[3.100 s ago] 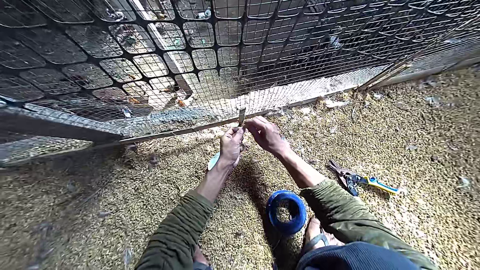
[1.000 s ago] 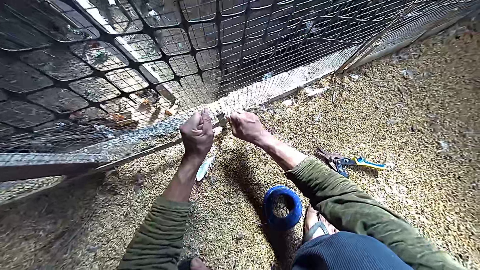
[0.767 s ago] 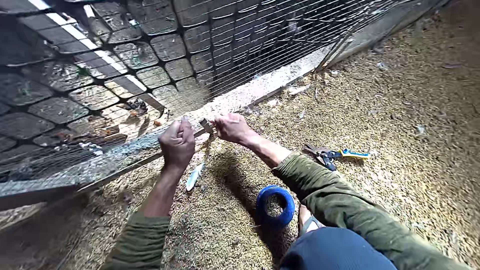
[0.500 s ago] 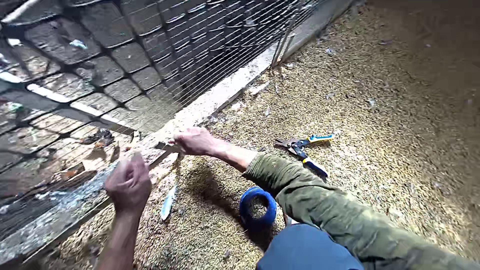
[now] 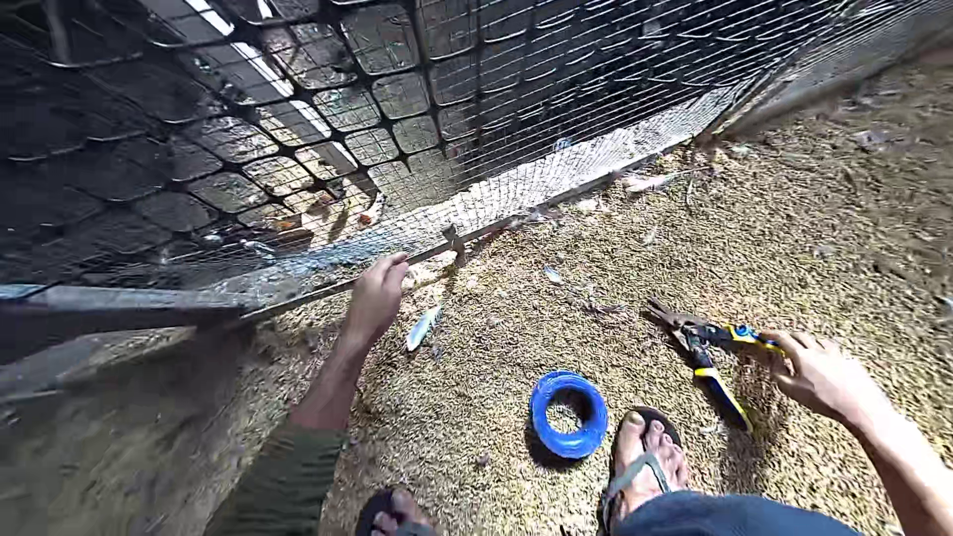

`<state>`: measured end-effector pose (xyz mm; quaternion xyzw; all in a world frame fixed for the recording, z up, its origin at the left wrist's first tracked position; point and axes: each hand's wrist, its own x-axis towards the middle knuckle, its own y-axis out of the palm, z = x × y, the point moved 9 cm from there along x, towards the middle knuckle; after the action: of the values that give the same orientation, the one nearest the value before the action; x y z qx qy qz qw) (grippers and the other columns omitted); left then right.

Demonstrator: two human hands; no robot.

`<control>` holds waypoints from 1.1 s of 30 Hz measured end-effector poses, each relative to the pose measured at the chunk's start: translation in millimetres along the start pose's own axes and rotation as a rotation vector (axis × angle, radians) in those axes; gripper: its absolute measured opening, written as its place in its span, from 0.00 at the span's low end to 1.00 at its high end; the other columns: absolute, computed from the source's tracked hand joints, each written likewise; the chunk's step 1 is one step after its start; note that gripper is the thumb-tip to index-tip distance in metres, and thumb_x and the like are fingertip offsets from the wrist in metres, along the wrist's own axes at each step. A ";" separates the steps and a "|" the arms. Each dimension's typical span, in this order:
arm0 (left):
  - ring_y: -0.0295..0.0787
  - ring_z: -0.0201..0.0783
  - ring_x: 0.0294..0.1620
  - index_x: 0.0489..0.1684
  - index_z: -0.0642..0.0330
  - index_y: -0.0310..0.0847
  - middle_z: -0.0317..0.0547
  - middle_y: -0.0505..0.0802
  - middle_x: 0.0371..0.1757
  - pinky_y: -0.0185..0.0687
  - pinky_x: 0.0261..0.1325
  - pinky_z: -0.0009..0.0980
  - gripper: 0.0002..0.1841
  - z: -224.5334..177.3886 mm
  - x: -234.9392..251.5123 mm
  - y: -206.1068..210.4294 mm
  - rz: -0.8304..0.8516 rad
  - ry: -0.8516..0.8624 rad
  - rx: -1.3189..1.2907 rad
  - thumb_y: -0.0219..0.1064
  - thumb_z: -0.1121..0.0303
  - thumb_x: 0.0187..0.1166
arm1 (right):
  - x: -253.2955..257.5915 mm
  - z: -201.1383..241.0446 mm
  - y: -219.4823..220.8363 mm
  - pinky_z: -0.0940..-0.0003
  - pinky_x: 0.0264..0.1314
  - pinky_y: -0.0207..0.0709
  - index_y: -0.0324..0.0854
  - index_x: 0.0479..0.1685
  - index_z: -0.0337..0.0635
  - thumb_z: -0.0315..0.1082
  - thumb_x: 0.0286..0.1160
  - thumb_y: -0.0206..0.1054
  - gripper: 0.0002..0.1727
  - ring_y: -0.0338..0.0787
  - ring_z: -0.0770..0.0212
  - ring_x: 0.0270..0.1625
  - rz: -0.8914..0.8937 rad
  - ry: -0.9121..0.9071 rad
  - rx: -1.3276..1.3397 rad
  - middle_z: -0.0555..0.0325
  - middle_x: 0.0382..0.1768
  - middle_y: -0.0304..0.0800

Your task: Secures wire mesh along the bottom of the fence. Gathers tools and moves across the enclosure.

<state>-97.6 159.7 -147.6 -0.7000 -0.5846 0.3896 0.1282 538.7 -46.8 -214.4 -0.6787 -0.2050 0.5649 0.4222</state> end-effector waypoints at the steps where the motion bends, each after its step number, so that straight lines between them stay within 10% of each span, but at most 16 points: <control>1: 0.82 0.54 0.74 0.78 0.62 0.76 0.60 0.86 0.73 0.71 0.78 0.58 0.24 -9.5 5.7 12.5 0.029 0.012 -0.041 0.48 0.57 0.94 | -1.3 -0.9 1.6 0.20 0.67 0.69 0.76 0.78 0.41 0.32 0.72 0.75 0.31 0.73 0.21 0.77 -0.012 0.005 -0.008 0.29 0.75 0.77; 7: 0.83 0.61 0.63 0.56 0.74 0.76 0.68 0.83 0.60 0.78 0.67 0.57 0.28 -41.5 -23.0 55.1 -0.182 0.073 0.109 0.70 0.51 0.80 | 2.9 -1.3 14.1 0.22 0.65 0.71 0.85 0.64 0.36 0.38 0.77 0.72 0.20 0.81 0.28 0.71 0.042 -0.052 -0.078 0.34 0.62 0.87; 11: 0.86 0.48 0.47 0.46 0.72 0.82 0.59 0.87 0.46 0.82 0.54 0.44 0.20 -70.1 -79.7 139.1 0.372 0.200 -0.068 0.65 0.57 0.85 | -38.6 18.0 -20.0 0.24 0.48 0.77 0.86 0.54 0.35 0.34 0.77 0.66 0.14 0.91 0.26 0.48 0.157 -0.056 -0.025 0.28 0.41 0.91; 13: 0.88 0.48 0.54 0.57 0.72 0.84 0.60 0.90 0.54 0.83 0.61 0.43 0.22 -89.6 -107.3 183.1 0.628 0.324 -0.170 0.68 0.56 0.83 | -61.5 43.3 -50.5 0.24 0.41 0.75 0.87 0.50 0.32 0.33 0.73 0.66 0.14 0.90 0.26 0.41 0.131 -0.145 0.043 0.30 0.35 0.90; 16: 0.80 0.54 0.75 0.86 0.69 0.60 0.64 0.81 0.76 0.74 0.78 0.48 0.45 -107.9 -134.0 220.1 0.805 0.356 -0.290 0.75 0.48 0.76 | -92.3 97.1 -82.4 0.36 0.31 0.74 0.87 0.46 0.30 0.33 0.65 0.64 0.16 0.87 0.41 0.28 -0.028 -0.288 0.282 0.39 0.26 0.87; 18: 0.75 0.54 0.81 0.93 0.67 0.48 0.63 0.76 0.82 0.70 0.82 0.48 0.51 -116.4 -139.9 221.4 0.823 0.329 -0.436 0.75 0.50 0.75 | -102.3 137.7 -89.4 0.58 0.30 0.77 0.86 0.44 0.31 0.32 0.62 0.63 0.16 0.84 0.63 0.27 -0.147 -0.367 0.496 0.53 0.27 0.87; 21: 0.84 0.40 0.70 0.85 0.72 0.59 0.57 0.84 0.73 0.79 0.74 0.37 0.41 -126.3 -142.7 198.5 0.706 0.330 -0.810 0.70 0.56 0.77 | -112.4 200.9 -72.2 0.84 0.33 0.80 0.85 0.44 0.43 0.31 0.64 0.65 0.11 0.84 0.85 0.31 -0.195 -0.490 0.941 0.74 0.34 0.90; 24: 0.92 0.29 0.56 0.64 0.77 0.80 0.49 0.94 0.56 0.85 0.67 0.30 0.24 -119.2 -141.5 171.6 0.560 0.366 -1.009 0.73 0.65 0.77 | -121.9 258.5 -39.5 0.85 0.37 0.80 0.90 0.48 0.67 0.42 0.67 0.75 0.11 0.86 0.84 0.34 -0.092 -0.619 1.303 0.80 0.39 0.93; 27: 0.88 0.21 0.44 0.42 0.73 0.87 0.44 0.94 0.40 0.83 0.53 0.23 0.20 -111.3 -133.0 139.1 0.378 0.596 -0.859 0.73 0.58 0.78 | -123.9 296.5 -20.4 0.63 0.59 0.90 0.84 0.70 0.63 0.43 0.70 0.77 0.26 0.92 0.65 0.58 0.312 -0.780 1.498 0.66 0.62 0.90; 29: 0.87 0.27 0.59 0.46 0.75 0.87 0.52 0.94 0.51 0.80 0.67 0.25 0.25 -117.4 -135.0 127.6 0.342 0.708 -0.850 0.70 0.53 0.80 | -132.6 309.9 -11.3 0.49 0.76 0.82 0.77 0.78 0.56 0.41 0.69 0.78 0.33 0.86 0.53 0.74 0.587 -0.791 1.564 0.59 0.74 0.84; 31: 0.68 0.46 0.88 0.64 0.78 0.82 0.64 0.81 0.78 0.57 0.92 0.40 0.36 -126.1 -133.3 129.0 0.362 0.768 -0.800 0.62 0.44 0.84 | -143.5 308.8 -5.4 0.60 0.73 0.83 0.82 0.70 0.54 0.41 0.59 0.84 0.32 0.89 0.65 0.66 0.702 -0.611 1.501 0.66 0.63 0.92; 33: 0.51 0.51 0.95 0.81 0.70 0.72 0.60 0.69 0.89 0.37 0.94 0.53 0.50 -127.4 -125.7 136.8 0.298 0.741 -0.658 0.46 0.28 0.81 | -154.3 314.8 -12.8 0.79 0.61 0.82 0.78 0.66 0.42 0.48 0.54 0.84 0.38 0.89 0.82 0.54 0.637 -0.567 1.240 0.72 0.52 0.93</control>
<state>87.6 40.6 -100.2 -0.8699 -0.4857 -0.0749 0.0427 202.5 -48.7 -114.1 -0.1717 0.2558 0.8247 0.4743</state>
